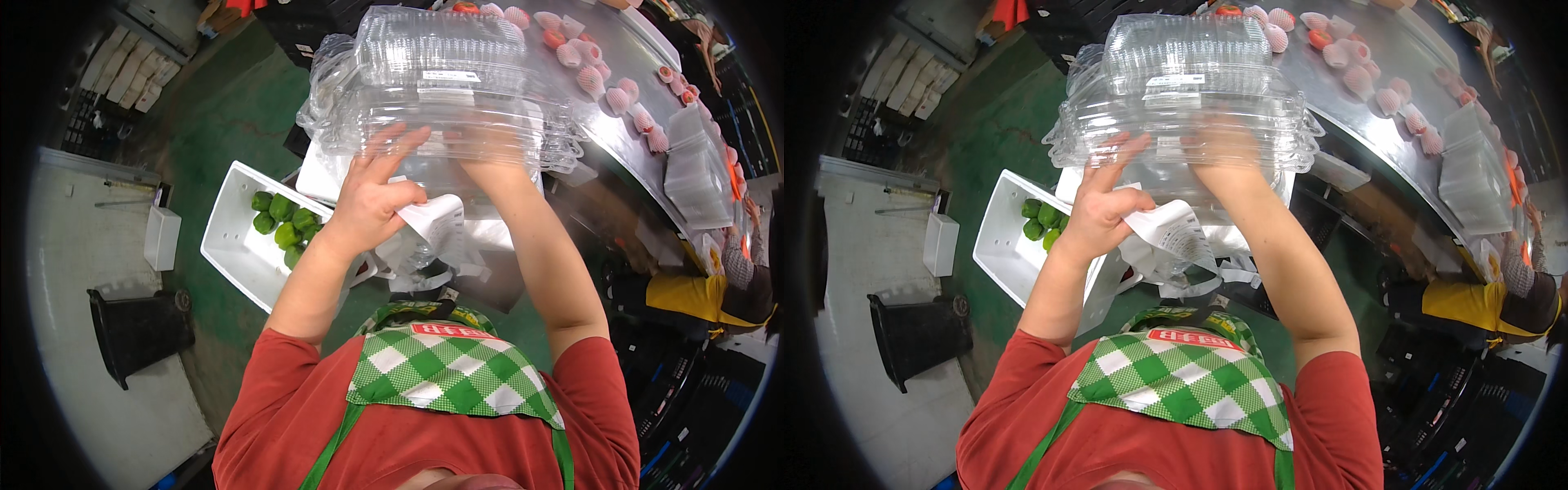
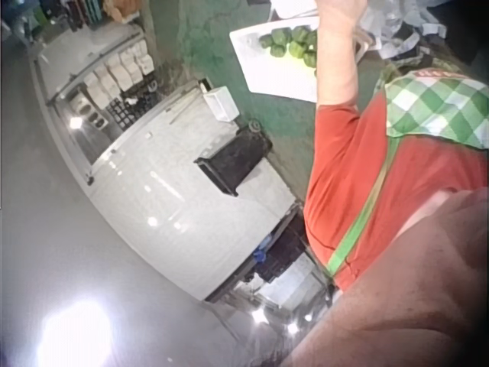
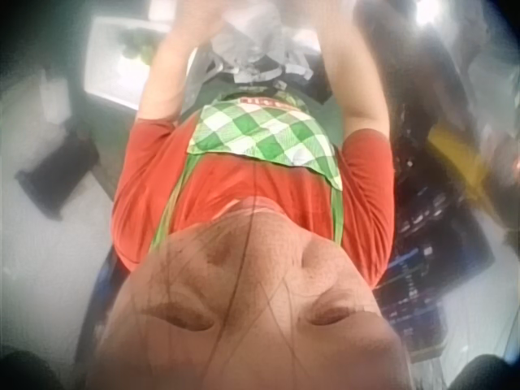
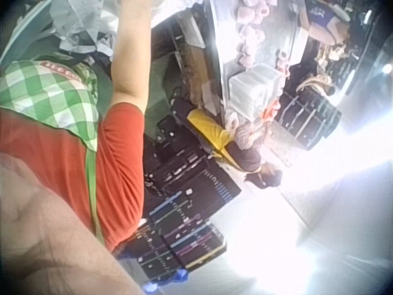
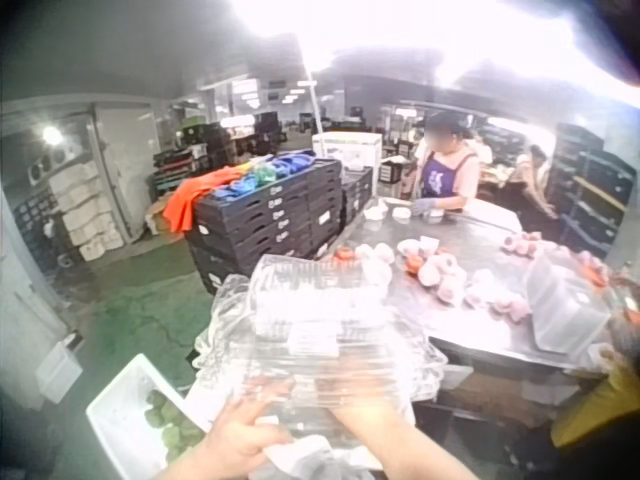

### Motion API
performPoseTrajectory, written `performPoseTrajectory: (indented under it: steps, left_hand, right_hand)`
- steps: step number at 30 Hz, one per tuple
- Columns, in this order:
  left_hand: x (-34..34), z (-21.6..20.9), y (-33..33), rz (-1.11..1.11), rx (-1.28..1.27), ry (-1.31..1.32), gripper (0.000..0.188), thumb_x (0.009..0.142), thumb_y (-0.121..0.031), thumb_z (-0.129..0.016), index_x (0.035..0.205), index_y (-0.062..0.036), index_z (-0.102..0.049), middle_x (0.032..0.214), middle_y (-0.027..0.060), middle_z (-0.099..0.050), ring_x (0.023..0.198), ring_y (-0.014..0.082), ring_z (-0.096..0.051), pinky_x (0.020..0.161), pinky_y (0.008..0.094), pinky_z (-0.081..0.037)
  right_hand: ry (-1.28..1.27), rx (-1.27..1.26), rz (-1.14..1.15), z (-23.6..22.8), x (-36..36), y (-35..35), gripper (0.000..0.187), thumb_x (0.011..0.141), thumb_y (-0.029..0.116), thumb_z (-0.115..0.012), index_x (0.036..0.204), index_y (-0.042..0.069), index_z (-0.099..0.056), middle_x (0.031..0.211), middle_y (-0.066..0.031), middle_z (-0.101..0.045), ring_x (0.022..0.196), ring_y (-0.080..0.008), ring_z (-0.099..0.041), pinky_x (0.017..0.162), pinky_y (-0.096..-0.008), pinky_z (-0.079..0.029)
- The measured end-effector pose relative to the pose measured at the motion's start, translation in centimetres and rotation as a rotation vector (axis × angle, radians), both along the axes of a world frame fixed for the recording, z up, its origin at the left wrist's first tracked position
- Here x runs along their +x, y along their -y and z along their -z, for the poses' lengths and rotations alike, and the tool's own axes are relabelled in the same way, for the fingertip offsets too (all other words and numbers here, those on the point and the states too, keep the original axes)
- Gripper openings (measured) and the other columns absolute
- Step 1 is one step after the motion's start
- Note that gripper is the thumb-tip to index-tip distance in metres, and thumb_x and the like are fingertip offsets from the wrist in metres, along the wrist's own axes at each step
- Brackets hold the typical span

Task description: The person applies printed labels to clear plastic containers on a workbench. They peel labels from a roll, smooth them onto the container lids, and stack the labeled units. The person briefly moves to a nearby crate to place a label on a container of strawberries before returning to the workbench.

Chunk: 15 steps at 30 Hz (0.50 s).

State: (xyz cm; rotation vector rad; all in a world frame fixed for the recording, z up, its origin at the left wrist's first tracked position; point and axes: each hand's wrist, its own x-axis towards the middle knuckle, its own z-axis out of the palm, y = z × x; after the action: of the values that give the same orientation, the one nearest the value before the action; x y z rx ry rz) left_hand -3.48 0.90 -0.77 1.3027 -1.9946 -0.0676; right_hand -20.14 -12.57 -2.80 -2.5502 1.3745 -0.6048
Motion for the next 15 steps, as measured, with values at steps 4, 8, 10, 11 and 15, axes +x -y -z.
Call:
performPoseTrajectory:
  steps: [4, 8, 10, 11, 15]
  left_hand:
    - [0.1, 0.4, -0.8, 0.004, 0.035, 0.006, 0.011, 0.068, -0.011, -0.077, 0.073, -0.0142, -0.068, 0.148, 0.0076, -0.051, 0.138, 0.0384, -0.041, 0.102, 0.0482, -0.039]
    - [-0.2, 0.5, -1.5, 0.018, 0.069, 0.041, 0.011, 0.068, -0.012, -0.077, 0.073, -0.0139, -0.067, 0.147, 0.0099, -0.051, 0.137, 0.0393, -0.041, 0.102, 0.0485, -0.04]
    - [-0.2, 0.6, -1.9, 0.034, 0.12, 0.045, 0.011, 0.069, -0.013, -0.077, 0.074, -0.0139, -0.068, 0.146, 0.0115, -0.051, 0.136, 0.0399, -0.042, 0.102, 0.0483, -0.04]
    - [-0.2, 0.7, -2.2, 0.04, 0.147, 0.047, 0.011, 0.069, -0.013, -0.077, 0.074, -0.0139, -0.068, 0.146, 0.0123, -0.051, 0.136, 0.0402, -0.042, 0.102, 0.0481, -0.04]
    - [-0.5, 0.8, -3.4, -0.018, 0.116, -0.014, 0.012, 0.068, -0.015, -0.077, 0.075, -0.0129, -0.068, 0.143, 0.0145, -0.053, 0.134, 0.0409, -0.044, 0.102, 0.0473, -0.04]
  right_hand:
    - [0.165, -0.132, -0.089, -0.3, -4.7, -4.0, 0.033, 0.082, 0.032, -0.075, 0.105, 0.01, -0.07, 0.112, -0.0123, -0.067, 0.11, -0.0337, -0.061, 0.094, -0.0452, -0.048]
    - [0.154, -0.29, -0.189, 1.6, -8.5, -5.2, 0.041, 0.075, 0.035, -0.083, 0.103, 0.008, -0.071, 0.113, -0.0108, -0.07, 0.107, -0.0332, -0.062, 0.094, -0.0446, -0.045]
    - [0.216, -0.314, -0.147, 2.6, -8.7, -4.1, 0.04, 0.073, 0.044, -0.081, 0.096, 0.012, -0.073, 0.11, -0.0056, -0.07, 0.102, -0.0278, -0.064, 0.091, -0.044, -0.042]
    - [0.231, -0.332, -0.152, 2.2, -8.6, -3.7, 0.04, 0.073, 0.045, -0.081, 0.094, 0.012, -0.074, 0.109, -0.0056, -0.07, 0.1, -0.0278, -0.064, 0.091, -0.0438, -0.042]
    - [0.285, -0.327, -0.113, 1.3, -8.3, -3.2, 0.038, 0.074, 0.046, -0.08, 0.09, 0.012, -0.076, 0.103, -0.0059, -0.072, 0.094, -0.0275, -0.066, 0.088, -0.0413, -0.042]
